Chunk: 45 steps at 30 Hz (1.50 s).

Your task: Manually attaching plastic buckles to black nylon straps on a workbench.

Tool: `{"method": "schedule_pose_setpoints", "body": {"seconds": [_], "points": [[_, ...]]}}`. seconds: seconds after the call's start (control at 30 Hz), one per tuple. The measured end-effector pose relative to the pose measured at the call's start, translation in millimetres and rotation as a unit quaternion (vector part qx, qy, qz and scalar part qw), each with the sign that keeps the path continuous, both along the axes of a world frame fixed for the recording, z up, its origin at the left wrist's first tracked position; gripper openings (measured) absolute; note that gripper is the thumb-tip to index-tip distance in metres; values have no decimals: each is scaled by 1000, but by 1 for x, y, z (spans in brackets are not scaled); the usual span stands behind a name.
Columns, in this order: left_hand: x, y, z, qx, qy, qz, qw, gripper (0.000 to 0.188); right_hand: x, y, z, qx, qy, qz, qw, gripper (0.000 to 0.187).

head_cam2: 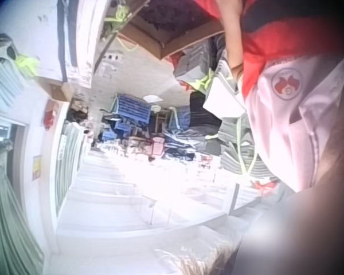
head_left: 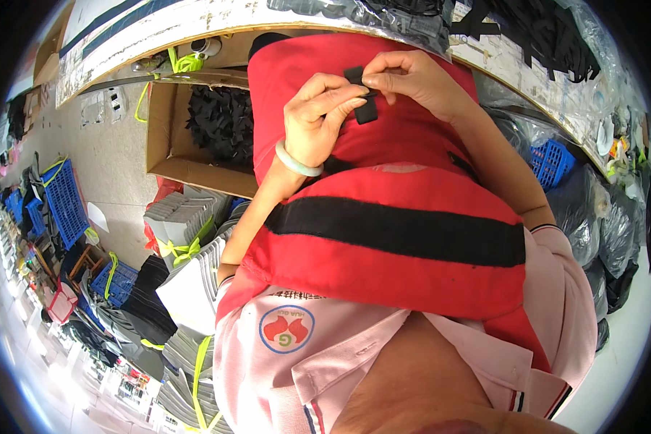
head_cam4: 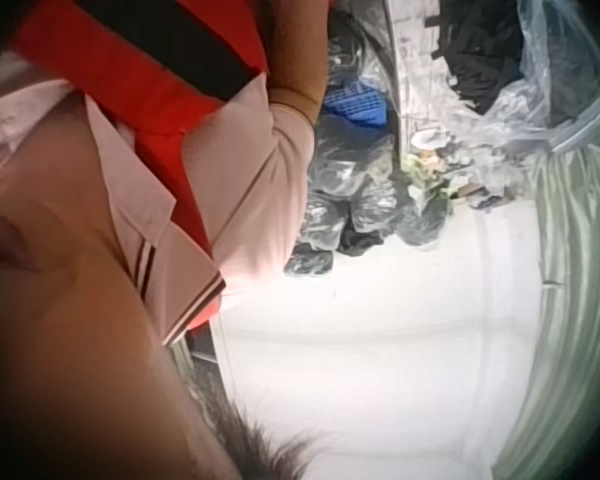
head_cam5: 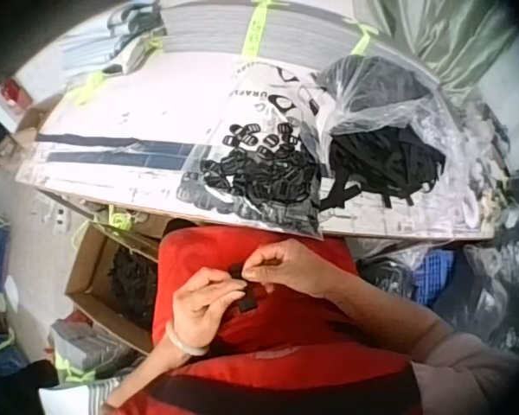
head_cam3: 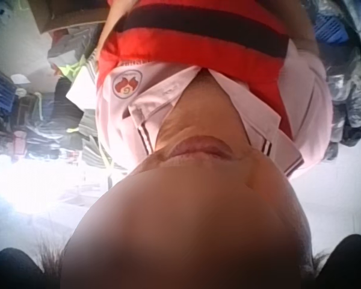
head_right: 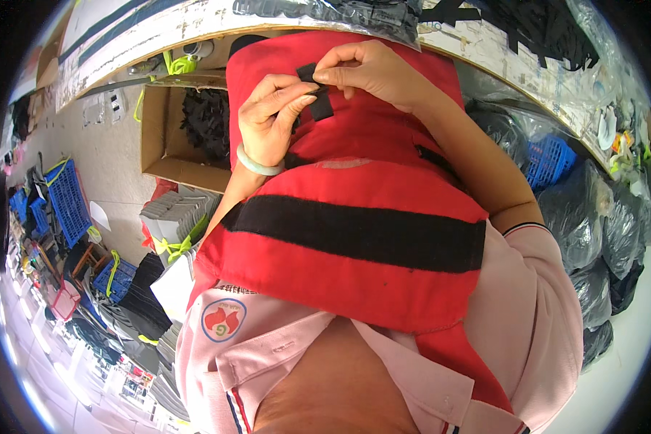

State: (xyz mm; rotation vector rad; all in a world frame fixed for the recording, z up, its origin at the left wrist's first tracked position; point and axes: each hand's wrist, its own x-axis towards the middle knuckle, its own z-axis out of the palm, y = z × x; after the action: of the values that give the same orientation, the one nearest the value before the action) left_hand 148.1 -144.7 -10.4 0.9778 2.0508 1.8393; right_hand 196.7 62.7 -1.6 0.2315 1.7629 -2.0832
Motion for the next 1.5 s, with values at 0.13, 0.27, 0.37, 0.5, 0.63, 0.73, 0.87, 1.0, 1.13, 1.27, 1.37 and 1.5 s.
{"method": "schedule_pose_setpoints", "body": {"seconds": [0.13,0.27,0.37,0.5,0.63,0.73,0.87,1.0,1.13,1.27,1.37,1.5], "points": [[0,-1,-1,22,-35,-13,999,17,-1,-15,-6,62,143,-105,982,17],[2,-2,-1,41,-62,-10,997,17,0,-17,-1,37,103,-82,991,13],[4,-6,5,51,-105,4,993,13,-2,-23,-5,41,122,-97,987,12],[-5,-38,33,-47,-136,-63,988,12,-6,-42,-13,-6,92,-108,990,14],[-25,-117,40,-223,-57,81,970,13,0,-50,-14,4,40,-4,999,25],[-30,-157,43,-159,-166,239,943,19,-1,-50,-19,61,70,26,995,25],[-10,-100,45,-101,-332,165,923,22,-5,-69,-1,95,63,86,990,20],[9,-36,4,38,-368,1,929,32,-5,-70,0,51,66,105,991,19],[-3,-37,-6,25,-440,0,898,35,2,-48,-5,84,39,5,996,21],[-18,-41,-14,26,-428,-18,903,29,7,-30,-5,11,-18,-49,999,24],[-10,-28,-13,-89,-335,-97,933,14,14,-27,-13,90,15,57,994,18],[-7,-14,-18,-169,-212,-153,950,11,16,-13,7,177,40,73,981,18]]}}
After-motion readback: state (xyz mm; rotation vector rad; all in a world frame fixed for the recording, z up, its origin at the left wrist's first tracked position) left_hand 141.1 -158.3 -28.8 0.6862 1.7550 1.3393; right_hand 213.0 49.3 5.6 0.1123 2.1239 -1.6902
